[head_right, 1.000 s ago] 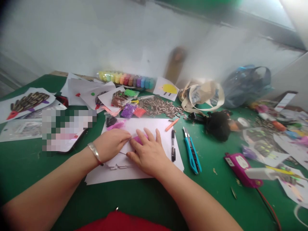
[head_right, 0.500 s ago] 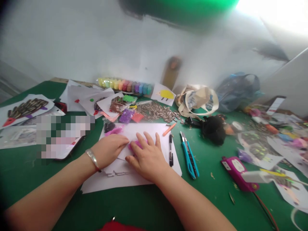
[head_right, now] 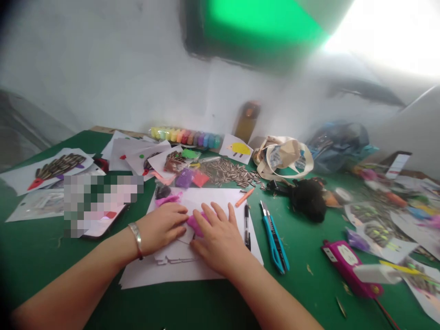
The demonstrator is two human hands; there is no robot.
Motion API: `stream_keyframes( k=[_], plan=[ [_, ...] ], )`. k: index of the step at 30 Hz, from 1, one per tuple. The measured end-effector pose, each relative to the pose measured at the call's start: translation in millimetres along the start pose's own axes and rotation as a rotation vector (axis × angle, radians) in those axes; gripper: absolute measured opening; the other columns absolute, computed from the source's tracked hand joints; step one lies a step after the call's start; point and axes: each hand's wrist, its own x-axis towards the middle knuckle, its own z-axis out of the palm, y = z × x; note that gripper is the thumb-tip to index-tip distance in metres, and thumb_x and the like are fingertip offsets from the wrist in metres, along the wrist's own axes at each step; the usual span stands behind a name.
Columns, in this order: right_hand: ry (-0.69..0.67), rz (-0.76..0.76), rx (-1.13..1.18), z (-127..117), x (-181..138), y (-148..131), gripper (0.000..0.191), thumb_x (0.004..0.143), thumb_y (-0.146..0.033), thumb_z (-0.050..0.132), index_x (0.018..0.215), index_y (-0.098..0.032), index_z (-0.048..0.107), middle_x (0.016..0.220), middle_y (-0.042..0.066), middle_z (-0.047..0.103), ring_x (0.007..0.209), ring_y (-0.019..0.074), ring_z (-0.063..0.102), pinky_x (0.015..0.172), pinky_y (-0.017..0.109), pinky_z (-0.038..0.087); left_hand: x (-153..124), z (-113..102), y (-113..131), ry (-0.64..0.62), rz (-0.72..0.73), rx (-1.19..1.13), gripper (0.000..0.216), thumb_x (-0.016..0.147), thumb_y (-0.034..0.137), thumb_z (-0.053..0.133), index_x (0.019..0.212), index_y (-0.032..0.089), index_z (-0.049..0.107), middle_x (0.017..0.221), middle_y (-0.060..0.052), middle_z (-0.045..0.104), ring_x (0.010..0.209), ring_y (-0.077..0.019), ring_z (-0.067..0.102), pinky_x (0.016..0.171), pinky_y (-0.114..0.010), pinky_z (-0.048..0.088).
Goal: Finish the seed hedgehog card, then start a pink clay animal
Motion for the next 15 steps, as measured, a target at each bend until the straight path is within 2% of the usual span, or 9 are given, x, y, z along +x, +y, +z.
stream_keyframes(
  k=[3, 5, 7, 11, 15],
  plan=[
    [-0.045, 0.052, -0.006, -5.2, -3.5, 10.0, 0.066, 0.085, -0.048, 0.055, 0.146, -0.027, 0.038, 0.151, 0.007, 0.040, 0.139, 0.0329, 0.031, 0.114, 0.063, 0.009, -2.6, -1.0, -3.9, -0.014, -0.012, -0.002, 0.029, 0.080, 0.030, 0.064, 0.105, 0.015, 0.068, 0.118, -0.012, 0.061, 0.115, -0.0297, 0.054, 0.101, -0.042, 0.041],
    [-0.072, 0.076, -0.011, -9.1, -4.9, 16.4, 0.072, 0.083, -0.046, 0.057, 0.148, -0.027, 0.034, 0.150, 0.008, 0.041, 0.139, 0.0334, 0.032, 0.112, 0.064, 0.010, -3.3, -0.5, -7.6, -0.025, -0.012, -0.006, 0.047, 0.078, 0.032, 0.066, 0.122, 0.015, 0.059, 0.130, -0.013, 0.056, 0.123, -0.0308, 0.049, 0.105, -0.043, 0.038],
    [-0.093, 0.100, -0.011, -12.1, -5.6, 22.2, 0.075, 0.082, -0.046, 0.058, 0.150, -0.027, 0.030, 0.149, 0.009, 0.043, 0.138, 0.0337, 0.033, 0.111, 0.066, 0.011, -3.4, -0.6, -10.0, -0.041, -0.009, -0.002, 0.055, 0.079, 0.033, 0.065, 0.130, 0.014, 0.053, 0.134, -0.014, 0.053, 0.126, -0.0302, 0.047, 0.107, -0.042, 0.037],
    [-0.110, 0.142, -0.007, -13.3, -5.1, 32.6, 0.077, 0.083, -0.047, 0.057, 0.151, -0.026, 0.027, 0.146, 0.011, 0.046, 0.136, 0.0330, 0.037, 0.109, 0.067, 0.014, -3.1, -2.6, -8.2, -0.069, -0.013, 0.026, 0.052, 0.078, 0.033, 0.066, 0.125, 0.013, 0.056, 0.132, -0.014, 0.054, 0.124, -0.0295, 0.048, 0.106, -0.040, 0.037],
    [-0.091, 0.171, -0.034, -13.0, -5.3, 39.6, 0.076, 0.084, -0.047, 0.056, 0.151, -0.025, 0.027, 0.148, 0.011, 0.044, 0.136, 0.0327, 0.037, 0.110, 0.064, 0.016, -2.2, -3.3, -3.4, -0.038, -0.033, 0.049, 0.043, 0.077, 0.033, 0.068, 0.116, 0.015, 0.062, 0.127, -0.014, 0.057, 0.120, -0.0311, 0.050, 0.103, -0.042, 0.040]
  ],
)
